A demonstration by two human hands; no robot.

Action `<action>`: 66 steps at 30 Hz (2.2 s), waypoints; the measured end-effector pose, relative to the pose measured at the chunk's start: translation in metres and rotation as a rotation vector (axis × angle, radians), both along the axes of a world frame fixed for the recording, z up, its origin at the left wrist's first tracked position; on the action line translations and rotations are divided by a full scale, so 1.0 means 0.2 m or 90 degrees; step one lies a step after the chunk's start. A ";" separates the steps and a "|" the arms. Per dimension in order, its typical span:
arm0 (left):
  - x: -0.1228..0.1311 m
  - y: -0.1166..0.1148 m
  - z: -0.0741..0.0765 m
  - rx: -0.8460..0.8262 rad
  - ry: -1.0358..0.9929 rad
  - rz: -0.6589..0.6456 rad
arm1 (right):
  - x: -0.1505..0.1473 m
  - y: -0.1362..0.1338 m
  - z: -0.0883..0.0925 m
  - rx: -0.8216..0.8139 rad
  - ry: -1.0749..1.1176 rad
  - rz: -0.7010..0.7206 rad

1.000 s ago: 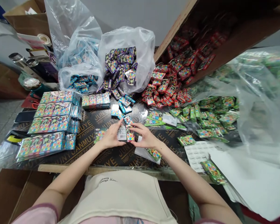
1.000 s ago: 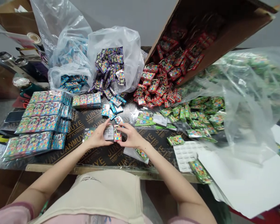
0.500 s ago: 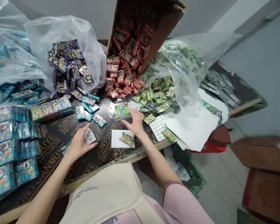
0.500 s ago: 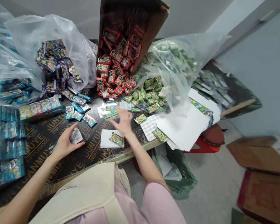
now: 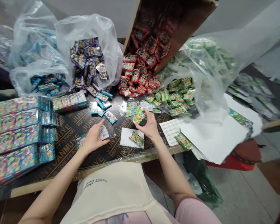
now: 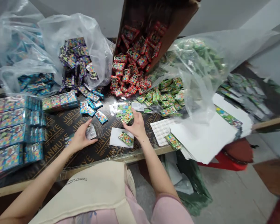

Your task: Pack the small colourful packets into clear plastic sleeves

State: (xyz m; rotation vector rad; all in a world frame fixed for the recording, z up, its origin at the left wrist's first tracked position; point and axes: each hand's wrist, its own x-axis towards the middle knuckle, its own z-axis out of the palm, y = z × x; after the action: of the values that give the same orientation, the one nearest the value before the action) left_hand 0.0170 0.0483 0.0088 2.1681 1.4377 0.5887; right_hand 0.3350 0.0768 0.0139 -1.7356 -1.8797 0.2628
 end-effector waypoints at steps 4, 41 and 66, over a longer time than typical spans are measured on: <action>-0.01 -0.03 0.01 -0.011 -0.008 -0.004 | -0.23 0.11 -0.06 -0.052 -0.070 -0.059; -0.01 0.00 0.11 0.011 -0.290 0.360 | -0.75 -0.03 0.05 -0.099 0.534 0.160; 0.11 -0.02 0.12 -0.278 -0.937 0.534 | -0.91 -0.11 0.06 -0.332 1.057 -0.090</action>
State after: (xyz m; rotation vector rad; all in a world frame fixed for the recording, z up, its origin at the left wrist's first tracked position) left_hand 0.0380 0.0442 0.0336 0.3076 1.2161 1.4931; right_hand 0.1523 0.0551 0.0250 -1.0708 -0.4346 1.6052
